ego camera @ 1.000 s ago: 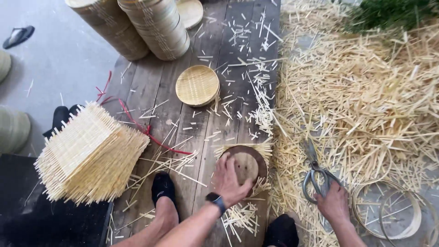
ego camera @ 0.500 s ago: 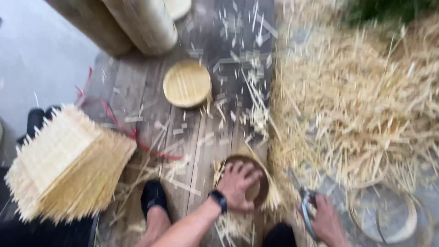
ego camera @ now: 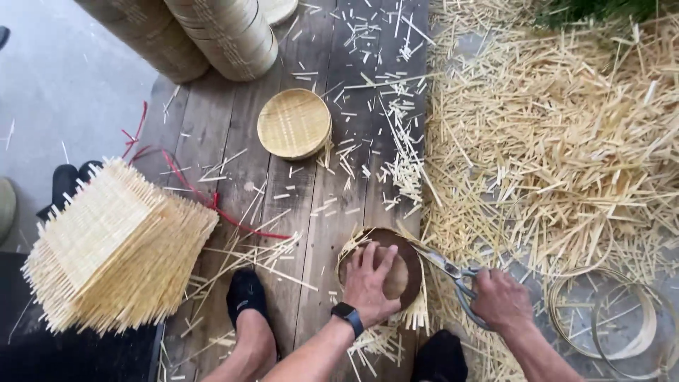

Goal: The person is assembling circular bamboo trays by weaving strips and trimming the edges with scissors.

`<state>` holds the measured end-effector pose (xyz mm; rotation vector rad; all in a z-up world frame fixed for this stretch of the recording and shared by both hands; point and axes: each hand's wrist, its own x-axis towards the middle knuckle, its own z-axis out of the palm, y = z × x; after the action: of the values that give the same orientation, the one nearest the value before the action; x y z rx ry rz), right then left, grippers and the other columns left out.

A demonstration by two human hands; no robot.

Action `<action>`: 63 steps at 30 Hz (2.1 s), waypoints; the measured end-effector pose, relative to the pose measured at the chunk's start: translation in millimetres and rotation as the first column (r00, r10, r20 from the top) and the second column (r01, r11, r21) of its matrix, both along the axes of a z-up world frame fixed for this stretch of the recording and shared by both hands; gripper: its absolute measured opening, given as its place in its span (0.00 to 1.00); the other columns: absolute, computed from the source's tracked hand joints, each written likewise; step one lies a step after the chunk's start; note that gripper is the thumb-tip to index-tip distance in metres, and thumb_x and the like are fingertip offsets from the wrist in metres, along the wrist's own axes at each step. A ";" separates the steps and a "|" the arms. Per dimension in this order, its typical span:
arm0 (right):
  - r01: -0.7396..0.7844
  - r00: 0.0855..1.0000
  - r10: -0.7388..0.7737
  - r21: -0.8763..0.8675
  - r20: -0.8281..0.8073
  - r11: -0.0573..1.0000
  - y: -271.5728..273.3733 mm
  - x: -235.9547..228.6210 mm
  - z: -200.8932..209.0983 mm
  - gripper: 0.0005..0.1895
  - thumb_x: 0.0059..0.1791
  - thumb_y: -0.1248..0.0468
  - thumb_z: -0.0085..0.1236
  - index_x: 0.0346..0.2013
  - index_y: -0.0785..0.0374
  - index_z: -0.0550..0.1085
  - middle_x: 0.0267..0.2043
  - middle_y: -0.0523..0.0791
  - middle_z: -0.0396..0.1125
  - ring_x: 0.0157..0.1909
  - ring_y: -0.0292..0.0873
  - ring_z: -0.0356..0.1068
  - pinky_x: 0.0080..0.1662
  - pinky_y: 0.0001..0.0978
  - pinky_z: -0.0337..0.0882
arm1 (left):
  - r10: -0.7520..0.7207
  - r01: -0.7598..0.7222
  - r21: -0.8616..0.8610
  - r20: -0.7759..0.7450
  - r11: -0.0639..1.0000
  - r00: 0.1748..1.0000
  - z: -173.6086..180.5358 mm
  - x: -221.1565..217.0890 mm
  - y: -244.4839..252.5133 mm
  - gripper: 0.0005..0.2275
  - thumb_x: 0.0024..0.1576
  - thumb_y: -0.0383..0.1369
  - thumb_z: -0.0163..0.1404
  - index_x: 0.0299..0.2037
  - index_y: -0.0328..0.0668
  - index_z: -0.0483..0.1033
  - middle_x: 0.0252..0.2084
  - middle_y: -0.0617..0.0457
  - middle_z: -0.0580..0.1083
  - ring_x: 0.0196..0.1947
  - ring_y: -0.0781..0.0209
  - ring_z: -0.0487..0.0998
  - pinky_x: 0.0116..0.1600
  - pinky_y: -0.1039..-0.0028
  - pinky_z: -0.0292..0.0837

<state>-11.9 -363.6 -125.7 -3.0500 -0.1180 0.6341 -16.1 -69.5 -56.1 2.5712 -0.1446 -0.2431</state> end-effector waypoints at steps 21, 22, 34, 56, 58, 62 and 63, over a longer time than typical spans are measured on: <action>-0.158 0.987 0.155 -0.078 -0.038 0.984 30.2 10.0 31.4 0.30 0.48 0.38 0.48 0.42 0.63 0.73 0.38 0.48 0.70 0.39 0.44 0.71 0.44 0.38 0.74 | -0.551 0.561 0.034 -0.150 0.827 0.821 2.0 17.6 32.0 0.49 0.31 0.36 0.69 0.69 0.68 0.60 0.70 0.48 0.57 0.71 0.40 0.53 0.73 0.45 0.49; -0.140 0.990 0.139 -0.057 -0.010 0.989 36.3 7.1 24.7 0.27 0.48 0.41 0.49 0.41 0.64 0.73 0.40 0.49 0.69 0.40 0.45 0.71 0.43 0.38 0.74 | -0.643 0.662 0.079 -0.174 0.746 0.746 3.1 16.3 32.7 0.50 0.29 0.35 0.69 0.69 0.69 0.60 0.70 0.50 0.57 0.72 0.41 0.53 0.73 0.44 0.47; -0.113 0.966 0.115 -0.023 0.230 0.993 44.8 5.2 57.3 0.28 0.37 0.44 0.56 0.37 0.65 0.73 0.35 0.52 0.71 0.41 0.51 0.73 0.46 0.46 0.75 | -0.036 0.035 -0.022 -0.024 0.999 0.999 -12.7 -19.1 0.7 0.53 0.36 0.40 0.68 0.74 0.41 0.49 0.68 0.36 0.54 0.68 0.34 0.57 0.69 0.45 0.56; 0.075 0.981 -0.072 0.009 -0.178 0.997 7.2 -10.9 15.4 0.33 0.46 0.34 0.49 0.45 0.59 0.75 0.44 0.49 0.72 0.48 0.47 0.72 0.49 0.46 0.74 | -0.062 0.056 -0.058 -0.110 0.997 0.992 14.7 -13.6 1.1 0.52 0.33 0.37 0.68 0.73 0.59 0.54 0.68 0.37 0.55 0.68 0.30 0.54 0.65 0.42 0.57; -0.134 0.990 0.137 -0.120 0.017 0.984 17.3 1.4 31.3 0.39 0.43 0.30 0.51 0.42 0.64 0.74 0.43 0.51 0.71 0.47 0.46 0.71 0.51 0.42 0.73 | -0.128 0.127 -0.018 -0.231 0.992 0.965 14.2 -5.4 2.5 0.54 0.32 0.37 0.69 0.74 0.63 0.52 0.69 0.36 0.51 0.70 0.31 0.50 0.67 0.38 0.49; -0.028 0.998 0.026 -0.050 -0.050 0.998 16.1 -0.7 33.0 0.31 0.43 0.37 0.56 0.41 0.63 0.74 0.44 0.50 0.71 0.48 0.47 0.72 0.53 0.42 0.73 | -0.294 0.289 -0.053 -0.200 0.956 0.935 9.3 -9.0 5.6 0.52 0.32 0.35 0.67 0.73 0.64 0.54 0.70 0.39 0.55 0.71 0.33 0.53 0.72 0.42 0.52; 0.010 0.985 -0.018 -0.042 -0.174 0.999 3.5 -4.3 16.6 0.25 0.48 0.42 0.50 0.42 0.60 0.75 0.43 0.47 0.73 0.47 0.45 0.73 0.52 0.40 0.77 | -0.313 0.317 -0.007 -0.181 0.948 0.932 13.5 -5.7 5.1 0.53 0.31 0.35 0.67 0.73 0.64 0.54 0.70 0.39 0.54 0.72 0.33 0.52 0.71 0.41 0.51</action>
<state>-16.2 -360.2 -109.1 -3.0127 -0.0807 0.9085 -21.8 -64.3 -42.6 2.5221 -0.4909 -0.5985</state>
